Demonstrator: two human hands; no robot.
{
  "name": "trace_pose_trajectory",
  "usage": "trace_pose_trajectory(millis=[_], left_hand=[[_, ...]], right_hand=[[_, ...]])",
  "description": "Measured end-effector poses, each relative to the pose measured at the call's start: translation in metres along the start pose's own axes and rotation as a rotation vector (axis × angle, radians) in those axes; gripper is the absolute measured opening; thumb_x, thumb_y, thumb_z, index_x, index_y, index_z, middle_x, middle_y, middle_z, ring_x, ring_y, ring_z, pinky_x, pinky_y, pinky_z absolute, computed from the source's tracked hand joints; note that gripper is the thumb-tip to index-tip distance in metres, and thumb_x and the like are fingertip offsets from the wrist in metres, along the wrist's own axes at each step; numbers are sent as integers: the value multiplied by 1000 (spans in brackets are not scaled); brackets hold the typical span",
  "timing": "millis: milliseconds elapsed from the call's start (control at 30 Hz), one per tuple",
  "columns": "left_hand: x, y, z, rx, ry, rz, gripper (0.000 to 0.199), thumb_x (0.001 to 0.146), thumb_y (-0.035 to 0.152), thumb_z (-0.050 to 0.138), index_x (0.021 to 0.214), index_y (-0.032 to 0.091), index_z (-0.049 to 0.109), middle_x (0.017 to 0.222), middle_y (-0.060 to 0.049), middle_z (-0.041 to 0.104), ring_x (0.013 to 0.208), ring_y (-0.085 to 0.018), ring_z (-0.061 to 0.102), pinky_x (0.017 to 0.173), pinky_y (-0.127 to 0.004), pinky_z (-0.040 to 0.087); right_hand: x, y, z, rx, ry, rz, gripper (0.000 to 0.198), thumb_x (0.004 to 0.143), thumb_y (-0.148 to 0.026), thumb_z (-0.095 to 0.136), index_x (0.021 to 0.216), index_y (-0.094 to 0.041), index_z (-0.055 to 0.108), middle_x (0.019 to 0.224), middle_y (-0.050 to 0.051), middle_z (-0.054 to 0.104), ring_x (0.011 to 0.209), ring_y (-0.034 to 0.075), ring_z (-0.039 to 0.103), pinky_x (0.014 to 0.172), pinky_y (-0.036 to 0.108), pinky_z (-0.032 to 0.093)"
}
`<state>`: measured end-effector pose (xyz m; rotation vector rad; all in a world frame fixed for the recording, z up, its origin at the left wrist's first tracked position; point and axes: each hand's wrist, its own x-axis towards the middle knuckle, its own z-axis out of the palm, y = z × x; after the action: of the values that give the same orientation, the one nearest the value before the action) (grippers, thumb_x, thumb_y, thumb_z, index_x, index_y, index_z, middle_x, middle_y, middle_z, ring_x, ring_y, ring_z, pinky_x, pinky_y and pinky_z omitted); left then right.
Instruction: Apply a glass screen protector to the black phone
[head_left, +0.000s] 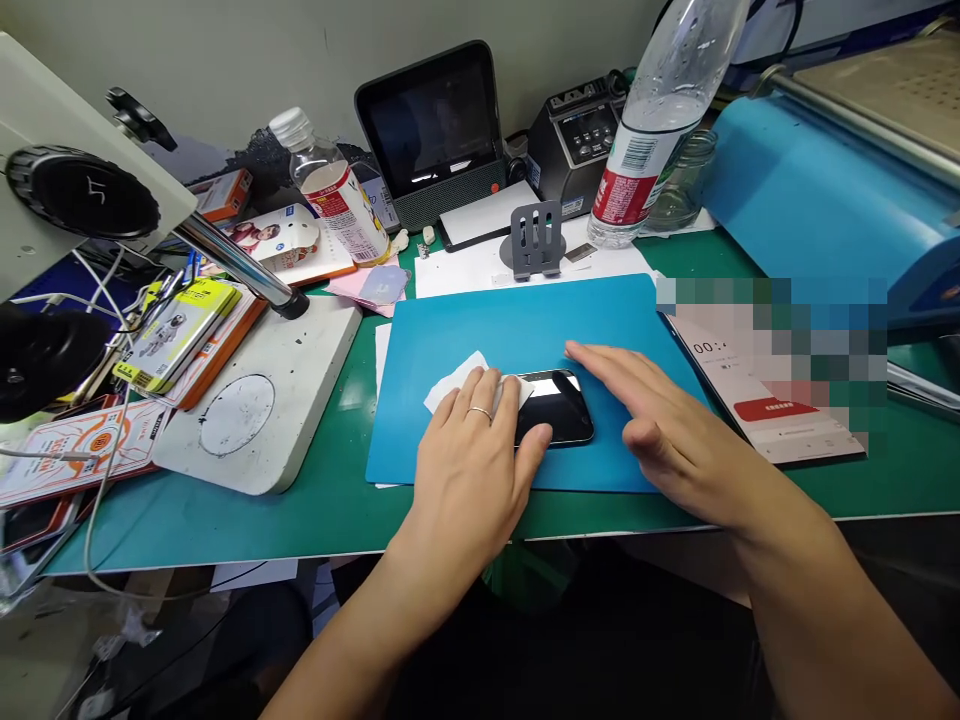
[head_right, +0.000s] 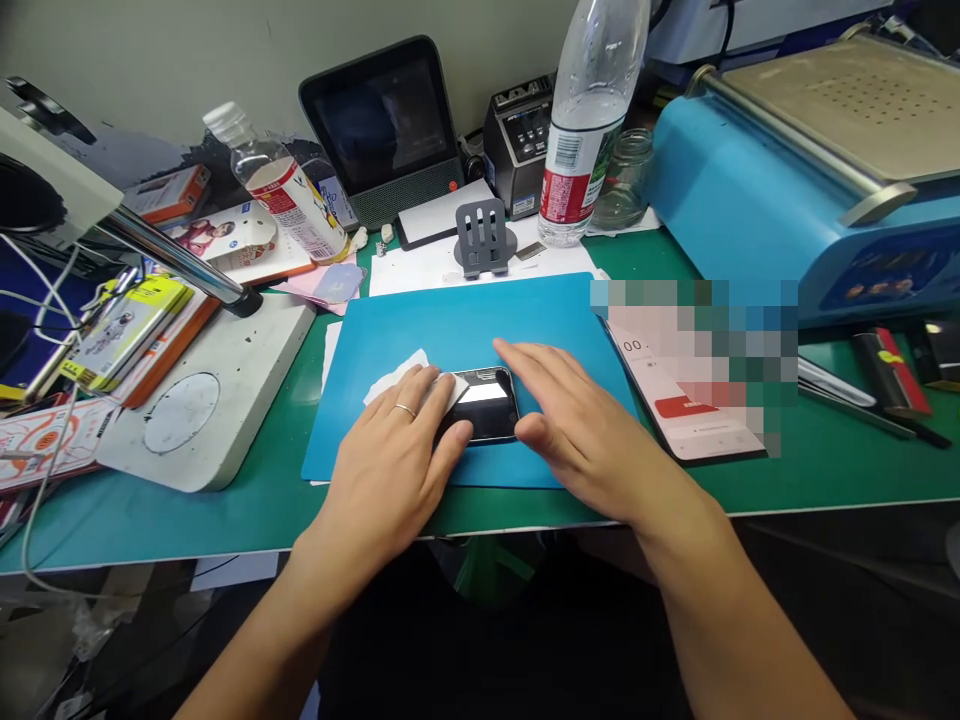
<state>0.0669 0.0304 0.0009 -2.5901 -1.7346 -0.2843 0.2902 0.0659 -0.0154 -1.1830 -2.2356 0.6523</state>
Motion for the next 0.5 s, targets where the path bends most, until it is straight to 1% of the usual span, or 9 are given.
trace_pose_trajectory(millis=[67, 233, 400, 500], left_hand=[[-1, 0, 2, -7, 0, -7, 50, 112, 42, 34, 147, 11, 52, 154, -16, 56, 149, -33, 47, 119, -50, 45], [-14, -2, 3, -3, -4, -5, 50, 112, 39, 35, 152, 12, 46, 163, -15, 47, 155, -34, 37, 120, -53, 44], [-10, -1, -1, -10, -39, -15, 49, 112, 39, 36, 150, 12, 49, 163, -19, 45, 158, -37, 30, 122, -54, 41], [-5, 0, -1, -16, -32, -16, 48, 111, 39, 38, 149, 13, 51, 162, -21, 45, 158, -38, 28, 123, -54, 39]], right_hand=[[1, 0, 0, -7, 2, -7, 100, 91, -82, 14, 160, -15, 43, 160, 16, 51, 148, 34, 46, 122, 51, 41], [1, -1, 0, -4, -5, -9, 99, 92, -82, 14, 160, -15, 43, 160, 17, 51, 148, 35, 47, 120, 53, 42], [0, 0, 0, 2, -11, 10, 100, 91, -82, 14, 161, -16, 41, 162, 16, 49, 149, 35, 45, 121, 53, 41], [-1, 0, 1, -1, -8, 13, 99, 92, -82, 14, 160, -16, 42, 161, 15, 50, 149, 34, 45, 121, 52, 40]])
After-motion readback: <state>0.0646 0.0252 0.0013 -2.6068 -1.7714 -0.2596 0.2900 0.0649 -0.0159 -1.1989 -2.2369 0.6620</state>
